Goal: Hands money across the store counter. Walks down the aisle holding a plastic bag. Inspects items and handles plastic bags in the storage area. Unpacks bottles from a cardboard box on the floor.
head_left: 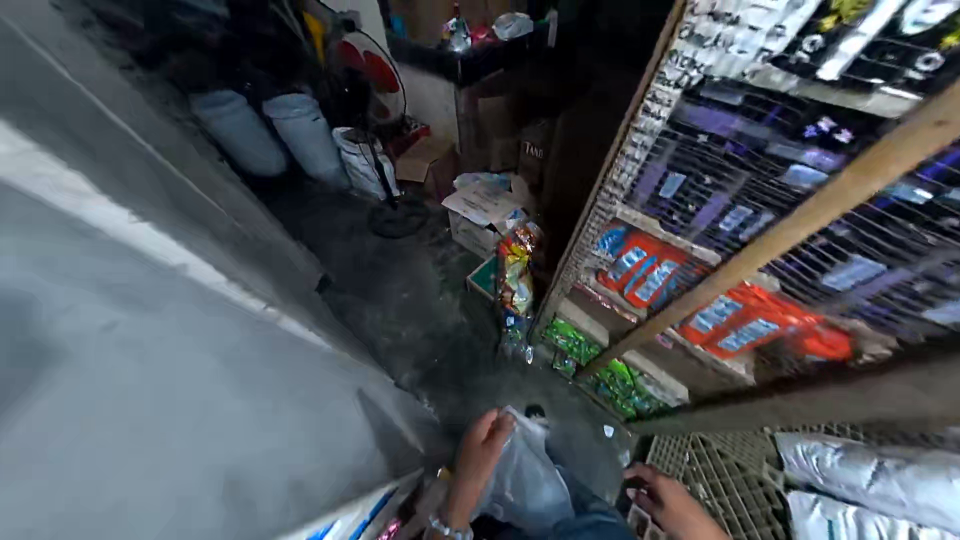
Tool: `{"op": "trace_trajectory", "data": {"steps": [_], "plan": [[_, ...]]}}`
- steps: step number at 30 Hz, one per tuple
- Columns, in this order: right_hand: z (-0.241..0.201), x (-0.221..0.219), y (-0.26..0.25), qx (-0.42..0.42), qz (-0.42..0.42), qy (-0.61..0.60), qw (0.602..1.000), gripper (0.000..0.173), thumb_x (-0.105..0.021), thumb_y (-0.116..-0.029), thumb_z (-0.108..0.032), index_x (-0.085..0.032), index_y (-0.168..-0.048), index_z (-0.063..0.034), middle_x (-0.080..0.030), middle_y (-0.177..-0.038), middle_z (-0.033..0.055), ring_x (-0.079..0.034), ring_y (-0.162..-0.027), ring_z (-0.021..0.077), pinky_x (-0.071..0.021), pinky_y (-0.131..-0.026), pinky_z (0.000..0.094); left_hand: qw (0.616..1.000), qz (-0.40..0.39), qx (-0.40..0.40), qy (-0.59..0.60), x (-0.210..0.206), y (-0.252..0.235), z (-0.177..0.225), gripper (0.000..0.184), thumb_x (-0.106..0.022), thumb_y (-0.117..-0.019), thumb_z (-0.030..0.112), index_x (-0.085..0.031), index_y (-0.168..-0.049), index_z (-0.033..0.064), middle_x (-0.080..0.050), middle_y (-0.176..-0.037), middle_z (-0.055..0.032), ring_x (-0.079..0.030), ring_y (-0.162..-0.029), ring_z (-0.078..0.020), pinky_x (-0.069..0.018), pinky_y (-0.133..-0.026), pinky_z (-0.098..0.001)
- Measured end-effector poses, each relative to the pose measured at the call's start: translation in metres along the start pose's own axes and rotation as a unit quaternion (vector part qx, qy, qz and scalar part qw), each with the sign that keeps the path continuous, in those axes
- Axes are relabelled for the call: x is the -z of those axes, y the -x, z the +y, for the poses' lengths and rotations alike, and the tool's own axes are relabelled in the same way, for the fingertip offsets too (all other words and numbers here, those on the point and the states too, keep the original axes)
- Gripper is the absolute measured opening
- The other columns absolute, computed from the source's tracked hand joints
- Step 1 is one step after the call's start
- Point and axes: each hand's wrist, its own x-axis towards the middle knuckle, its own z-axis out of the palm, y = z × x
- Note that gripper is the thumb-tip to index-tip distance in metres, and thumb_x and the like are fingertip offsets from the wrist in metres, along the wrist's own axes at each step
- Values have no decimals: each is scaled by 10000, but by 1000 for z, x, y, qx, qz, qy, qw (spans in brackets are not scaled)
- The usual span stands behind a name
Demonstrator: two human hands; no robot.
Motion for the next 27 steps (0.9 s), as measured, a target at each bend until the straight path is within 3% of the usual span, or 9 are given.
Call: {"op": "trace_trajectory", "data": {"steps": [4, 7, 11, 14, 16, 18, 21, 24, 27], "plan": [[-32, 55, -92, -30, -86, 121, 988, 413, -623, -1012, -228, -619, -1370, -22, -636, -1303, 289, -616, -1200, 481, -458, -1027, 667, 995, 87, 2, 51, 12, -80, 28, 250, -537, -1028, 93, -662, -1107, -108, -687, -956, -144, -636, -891, -127, -522, -875, -337], [-85, 94, -159, 12, -127, 182, 975, 426, -628, -1004, -229, -618, -1384, -37, -594, -1368, 292, -577, -1259, 488, -438, -1057, 672, 979, 178, -1, 103, 31, -134, 43, 239, -540, -1017, 121, -680, -1077, -63, -692, -929, -65, -637, -858, -46, -539, -838, -274], [-169, 134, -230, 85, -160, 189, 965, 394, -592, -1030, -228, -616, -1383, -53, -614, -1351, 267, -603, -1236, 453, -454, -1052, 644, 958, 257, 23, 126, 71, -200, 57, 364, -391, -1064, 196, -637, -1103, -70, -644, -910, -6, -598, -815, 27, -522, -798, -205], [-223, 154, -286, 121, -163, 132, 970, 376, -579, -1041, -194, -612, -1379, -32, -639, -1321, 255, -627, -1215, 416, -467, -1067, 589, 932, 326, 55, 150, 112, -268, 61, 442, -325, -1109, 296, -638, -984, 9, -597, -765, 87, -581, -698, 64, -520, -699, -164], [-248, 166, -326, 119, -140, 111, 977, 382, -567, -1049, -206, -604, -1386, -29, -647, -1311, 248, -635, -1207, 405, -470, -1065, 577, 927, 347, 62, 130, 141, -323, 60, 391, -411, -1095, 262, -583, -796, 77, -520, -639, 126, -521, -581, 66, -481, -593, -162], [-263, 170, -363, 95, -110, 72, 987, 386, -562, -1049, -194, -597, -1388, -13, -636, -1324, 252, -627, -1216, 401, -466, -1073, 565, 949, 306, 27, 70, 177, -378, 57, 312, -532, -1034, 163, -591, -752, 43, -533, -646, 105, -509, -595, 67, -473, -610, -161], [-276, 169, -412, 9, -58, 12, 998, 384, -567, -1042, -183, -601, -1377, 2, -627, -1338, 262, -620, -1227, 409, -454, -1082, 568, 981, 180, -1, -72, 236, -460, 85, 290, -586, -1004, 108, -645, -974, -174, -651, -865, -151, -573, -796, -63, -504, -807, -274], [-290, 157, -449, -73, -60, 4, 995, 413, -588, -1033, -228, -601, -1382, -7, -615, -1336, 288, -590, -1249, 456, -433, -1070, 633, 989, 68, 8, -135, 283, -529, 119, 276, -626, -981, 133, -639, -1038, -136, -639, -881, -140, -568, -795, -98, -501, -797, -316], [-320, 159, -465, -64, -59, -44, 995, 396, -602, -1030, -210, -614, -1357, 13, -636, -1284, 296, -605, -1217, 458, -437, -1071, 620, 988, -20, -9, -151, 315, -585, 141, 253, -668, -942, 78, -642, -1096, -122, -664, -910, -140, -598, -797, -99, -524, -786, -305]]}}
